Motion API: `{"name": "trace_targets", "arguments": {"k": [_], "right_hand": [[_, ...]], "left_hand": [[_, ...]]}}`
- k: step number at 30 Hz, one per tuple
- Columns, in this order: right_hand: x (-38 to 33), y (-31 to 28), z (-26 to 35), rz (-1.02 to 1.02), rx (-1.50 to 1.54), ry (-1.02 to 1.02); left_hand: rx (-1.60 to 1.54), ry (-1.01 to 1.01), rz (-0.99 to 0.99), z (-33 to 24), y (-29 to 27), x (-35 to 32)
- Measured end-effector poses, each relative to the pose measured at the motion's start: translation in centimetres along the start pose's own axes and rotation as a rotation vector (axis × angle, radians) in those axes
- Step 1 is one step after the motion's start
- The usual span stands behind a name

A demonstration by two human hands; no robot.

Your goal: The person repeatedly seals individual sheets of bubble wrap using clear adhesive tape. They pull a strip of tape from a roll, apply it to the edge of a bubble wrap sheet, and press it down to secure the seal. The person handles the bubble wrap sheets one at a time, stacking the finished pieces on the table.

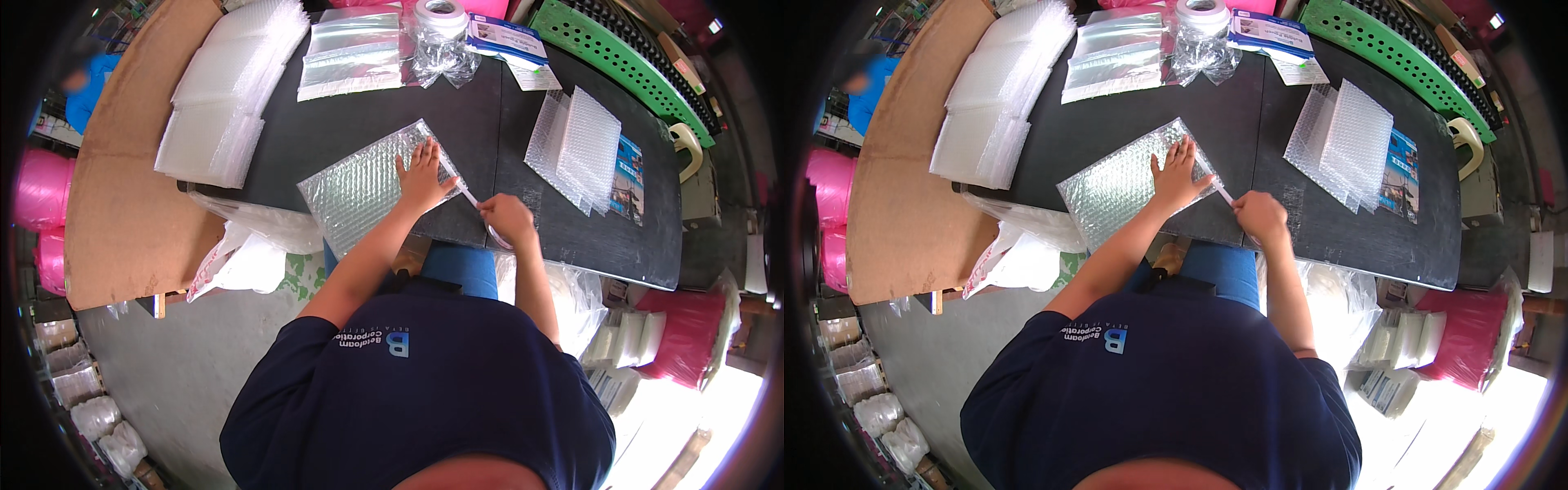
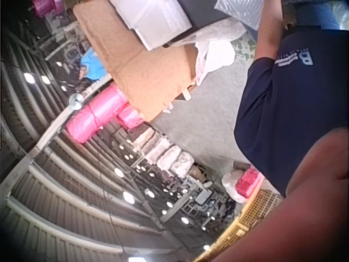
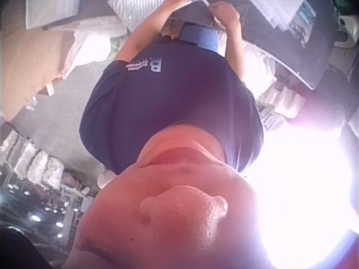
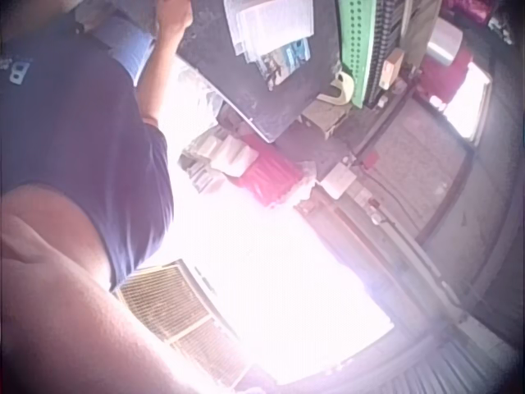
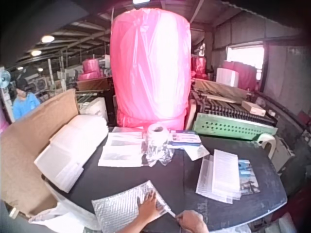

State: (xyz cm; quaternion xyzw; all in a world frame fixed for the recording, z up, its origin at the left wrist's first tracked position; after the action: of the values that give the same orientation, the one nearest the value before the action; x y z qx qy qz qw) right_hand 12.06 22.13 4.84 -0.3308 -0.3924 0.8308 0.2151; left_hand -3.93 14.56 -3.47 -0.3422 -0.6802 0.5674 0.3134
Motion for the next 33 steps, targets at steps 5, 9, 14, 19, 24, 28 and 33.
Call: {"name": "trace_targets", "arguments": {"k": [5,9,14,19,24,28,33], "right_hand": [[2.5,-2.2,-2.6,-0.305,-0.216,-0.04],[2.9,-0.2,0.7,-0.56,-0.073,-0.537],[4.9,3.5,0.7,-0.569,-0.114,-0.62],[4.8,4.7,0.1,-0.626,-0.143,-0.667],[5.2,4.8,0.0,-0.631,-0.093,-0.676],[5.8,4.6,-0.1,-0.696,0.139,-0.705],[6.9,3.8,-1.9,-0.606,0.474,-0.515]], "left_hand": [[0.016,-0.071,-0.011,-0.5,-0.2,0.4],[0.009,-0.083,0.001,-0.4,-0.2,0.5],[-0.019,-0.076,-0.04,-0.4,-0.4,0.4],[-0.007,-0.106,-0.053,-0.4,-0.5,0.3],[-0.009,-0.11,-0.027,-0.5,-0.6,0.3],[-0.014,-0.127,-0.009,-0.6,-0.4,0.4],[-0.004,-0.122,0.022,-0.5,-0.3,0.4]]}}
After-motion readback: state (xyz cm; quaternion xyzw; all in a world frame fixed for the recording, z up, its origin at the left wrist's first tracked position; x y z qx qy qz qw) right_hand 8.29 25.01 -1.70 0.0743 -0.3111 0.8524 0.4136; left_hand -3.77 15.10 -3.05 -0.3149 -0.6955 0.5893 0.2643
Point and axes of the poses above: each hand's wrist, its own x-axis towards the middle knuckle, its own y-axis out of the palm, z = x × y, the point moved 4 cm from there along x, towards the middle knuckle, and after that the axes turned 10 degrees about x, right-handed, at the moved point
